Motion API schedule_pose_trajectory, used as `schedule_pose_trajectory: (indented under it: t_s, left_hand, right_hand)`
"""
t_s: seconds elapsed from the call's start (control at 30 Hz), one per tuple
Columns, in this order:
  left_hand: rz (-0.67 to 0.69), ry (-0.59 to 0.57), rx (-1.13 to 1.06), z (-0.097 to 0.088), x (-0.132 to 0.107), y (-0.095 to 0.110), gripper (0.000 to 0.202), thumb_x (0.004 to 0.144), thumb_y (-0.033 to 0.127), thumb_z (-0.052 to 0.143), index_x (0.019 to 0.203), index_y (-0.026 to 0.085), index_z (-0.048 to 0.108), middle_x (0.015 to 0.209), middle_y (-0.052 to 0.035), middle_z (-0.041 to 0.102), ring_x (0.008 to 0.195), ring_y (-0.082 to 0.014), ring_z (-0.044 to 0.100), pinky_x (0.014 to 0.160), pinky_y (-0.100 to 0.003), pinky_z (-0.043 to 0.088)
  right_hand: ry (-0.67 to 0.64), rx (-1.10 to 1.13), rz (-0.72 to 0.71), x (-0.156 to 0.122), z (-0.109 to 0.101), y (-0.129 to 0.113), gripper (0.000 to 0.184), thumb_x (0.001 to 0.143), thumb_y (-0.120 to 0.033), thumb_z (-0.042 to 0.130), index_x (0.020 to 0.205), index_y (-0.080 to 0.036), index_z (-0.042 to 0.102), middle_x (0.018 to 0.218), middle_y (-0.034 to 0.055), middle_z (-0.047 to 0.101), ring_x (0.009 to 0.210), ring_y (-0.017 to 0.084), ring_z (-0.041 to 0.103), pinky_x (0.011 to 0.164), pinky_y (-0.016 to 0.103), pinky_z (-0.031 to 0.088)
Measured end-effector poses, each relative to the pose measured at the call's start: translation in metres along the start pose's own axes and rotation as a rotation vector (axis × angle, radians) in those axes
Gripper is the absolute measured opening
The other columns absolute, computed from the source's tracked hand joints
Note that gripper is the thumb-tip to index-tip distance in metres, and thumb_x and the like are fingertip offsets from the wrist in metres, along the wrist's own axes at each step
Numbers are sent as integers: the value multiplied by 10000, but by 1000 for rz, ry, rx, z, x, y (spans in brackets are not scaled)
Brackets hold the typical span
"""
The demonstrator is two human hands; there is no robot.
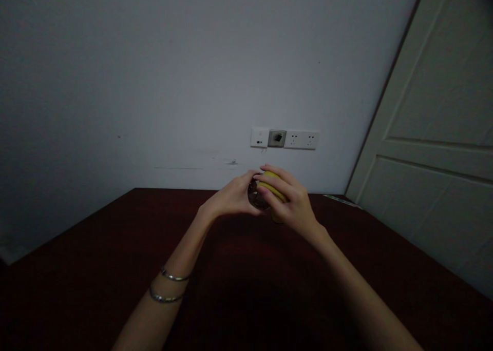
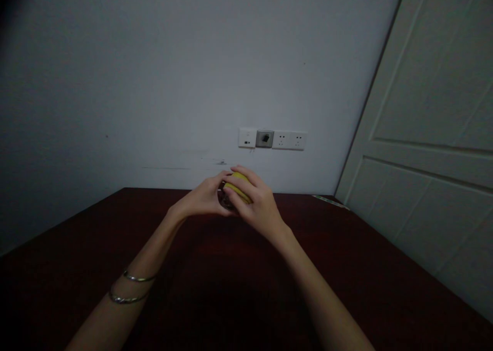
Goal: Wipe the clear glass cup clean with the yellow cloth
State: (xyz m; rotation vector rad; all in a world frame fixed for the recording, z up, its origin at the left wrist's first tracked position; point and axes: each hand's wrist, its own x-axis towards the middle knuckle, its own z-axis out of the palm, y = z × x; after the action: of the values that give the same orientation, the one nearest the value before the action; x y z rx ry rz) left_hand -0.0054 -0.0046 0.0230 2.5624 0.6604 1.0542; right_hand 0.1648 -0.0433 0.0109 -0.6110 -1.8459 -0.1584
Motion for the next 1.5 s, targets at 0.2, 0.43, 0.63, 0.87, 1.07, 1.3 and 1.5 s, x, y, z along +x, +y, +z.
schedule_pose_trajectory:
  t_s: [0.2,0.43,0.63,0.87,1.07,1.3,1.5]
  left_hand:
    - [-6,44,-65,6,1,-3,837,504,346,839,1226,172,455,1163,-117,609,1054,-289,593,927,-470,464]
    - [-103,27,-215,11,1,-8,774,534,353,833,1187,141,476,1052,-93,642,956,-257,626,846,-422,507]
    - [-72,46,-354,14,1,-8,766,521,320,846,1174,156,482,1101,-94,618,1002,-256,608,890,-436,491]
    - [-130,62,-366,12,1,-2,778,486,295,865,1154,141,497,1101,-113,634,978,-257,620,870,-441,503]
    - [-212,88,-345,14,3,-6,746,523,299,845,1156,125,492,1020,-103,655,888,-229,639,791,-393,517]
    - [-196,129,-514,18,5,-10,665,576,204,800,1157,133,484,1057,-102,635,932,-221,633,800,-371,510]
    - [-199,96,-485,14,6,3,733,520,255,852,1151,131,499,1042,-98,642,920,-225,632,824,-398,505]
  right_hand:
    - [186,223,212,4,4,7,192,892,-321,540,1018,-299,684,1113,34,688,1102,199,610,1003,467,459]
    - [100,118,14,-2,4,0,257,880,-242,552,1106,-297,661,1293,52,591,1224,222,531,1049,489,412]
    - [193,220,58,-1,7,-1,221,858,-242,587,1040,-306,694,1262,35,619,1197,220,557,1038,490,421]
    - [250,363,261,0,11,10,192,854,-318,601,1016,-296,700,1206,34,662,1164,201,583,1046,465,415]
    - [187,263,100,-3,11,8,214,849,-221,609,1023,-304,701,1262,34,622,1204,199,553,1043,472,420]
    - [102,167,-38,-2,9,3,253,812,-171,648,1023,-296,711,1279,33,608,1305,238,462,1094,504,361]
    - [271,317,191,4,9,2,204,844,-226,615,1001,-317,708,1208,23,651,1166,202,579,1034,474,432]
